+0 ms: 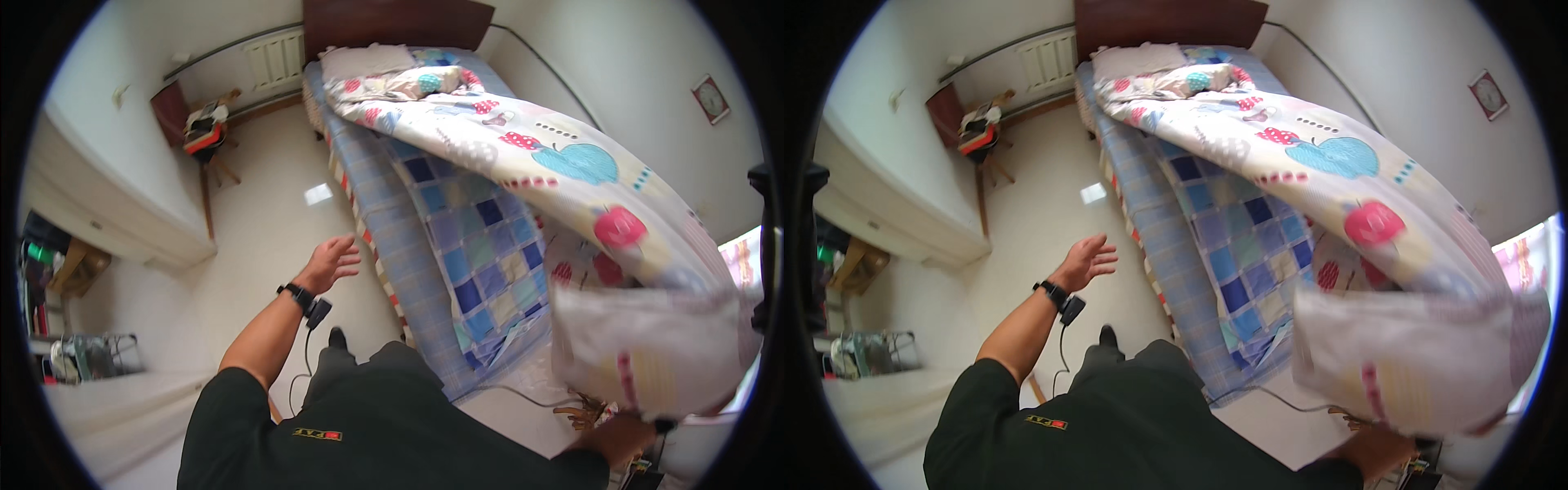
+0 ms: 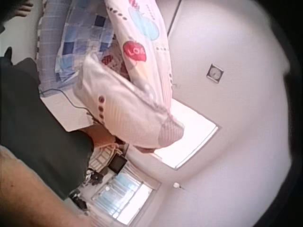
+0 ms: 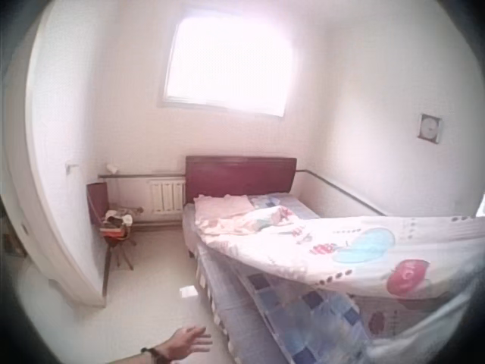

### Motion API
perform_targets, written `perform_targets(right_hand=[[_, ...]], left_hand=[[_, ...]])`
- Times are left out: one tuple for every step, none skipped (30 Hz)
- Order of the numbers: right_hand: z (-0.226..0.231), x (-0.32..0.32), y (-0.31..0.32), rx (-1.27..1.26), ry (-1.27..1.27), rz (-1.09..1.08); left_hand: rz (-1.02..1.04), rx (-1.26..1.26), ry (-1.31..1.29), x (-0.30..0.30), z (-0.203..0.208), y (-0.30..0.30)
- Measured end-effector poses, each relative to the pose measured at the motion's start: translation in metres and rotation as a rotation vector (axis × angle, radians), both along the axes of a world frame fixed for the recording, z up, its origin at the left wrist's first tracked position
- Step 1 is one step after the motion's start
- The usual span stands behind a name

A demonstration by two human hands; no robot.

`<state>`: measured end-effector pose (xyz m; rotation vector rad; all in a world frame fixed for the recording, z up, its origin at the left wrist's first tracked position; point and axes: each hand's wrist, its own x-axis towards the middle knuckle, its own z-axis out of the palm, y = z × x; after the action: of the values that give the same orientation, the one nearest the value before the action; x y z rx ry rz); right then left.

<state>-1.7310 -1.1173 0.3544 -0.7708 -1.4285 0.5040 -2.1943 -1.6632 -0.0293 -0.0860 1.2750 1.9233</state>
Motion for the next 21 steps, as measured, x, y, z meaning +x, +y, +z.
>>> perform_targets(right_hand=[[0.002,0.013,-0.01,0.0,-0.078,-0.11],[0.004,0.025,-0.016,-0.009,-0.145,-0.201],[0.005,0.035,-0.023,-0.024,-0.209,-0.274],[0.004,0.043,-0.029,-0.038,-0.263,-0.343],[0.005,0.049,-0.035,-0.05,-0.309,-0.405],[0.005,0.053,-0.041,-0.063,-0.346,-0.462],[0.007,0.056,-0.047,-0.064,-0.382,-0.513],[0.009,0.054,-0.055,-0.073,-0.416,-0.554],[0.01,0.053,-0.06,-0.087,-0.448,-0.595],[0.016,0.046,-0.068,-0.102,-0.487,-0.641],[0.02,0.04,-0.074,-0.109,-0.508,-0.678],[0.025,0.033,-0.08,-0.12,-0.526,-0.71],[0.032,0.025,-0.084,-0.137,-0.554,-0.749],[0.037,0.018,-0.088,-0.145,-0.565,-0.778],[0.043,0.011,-0.09,-0.138,-0.591,-0.805],[0.051,0.006,-0.089,-0.137,-0.622,-0.825],[0.059,0.001,-0.088,-0.125,-0.657,-0.841],[0.069,-0.005,-0.085,-0.114,-0.69,-0.855],[0.078,-0.01,-0.082,-0.108,-0.722,-0.866],[0.091,-0.019,-0.079,-0.093,-0.754,-0.881],[0.1,-0.024,-0.075,-0.086,-0.785,-0.901]], left_hand=[[-0.002,0.065,-0.041,-0.045,0.005,0.031],[0.006,0.087,-0.093,-0.083,0.009,0.061],[0.058,0.103,-0.2,-0.118,0.01,0.091],[0.144,0.099,-0.323,-0.152,0.009,0.124],[0.093,0.238,-0.323,-0.178,0.003,0.149],[0.036,0.388,-0.322,-0.204,-0.007,0.177],[-0.053,0.61,-0.323,-0.224,-0.019,0.206],[0.018,0.497,-0.268,-0.263,-0.027,0.223],[0.09,0.588,-0.269,-0.284,-0.041,0.244],[0.016,0.747,-0.218,-0.301,-0.055,0.253],[0.088,0.672,-0.312,-0.319,-0.064,0.266],[0.101,0.659,-0.389,-0.336,-0.071,0.269],[0.155,0.483,-0.395,-0.358,-0.071,0.272],[0.133,0.404,-0.33,-0.39,-0.061,0.28],[0.121,0.292,-0.072,-0.409,-0.05,0.281],[0.088,0.323,0.047,-0.432,-0.03,0.288],[0.043,0.302,-0.06,-0.462,-0.002,0.292],[0.009,0.344,-0.054,-0.488,0.031,0.296],[-0.151,0.549,-0.024,-0.512,0.068,0.295],[-0.212,0.577,0.036,-0.534,0.109,0.298],[-0.133,0.62,0.117,-0.548,0.153,0.298]])
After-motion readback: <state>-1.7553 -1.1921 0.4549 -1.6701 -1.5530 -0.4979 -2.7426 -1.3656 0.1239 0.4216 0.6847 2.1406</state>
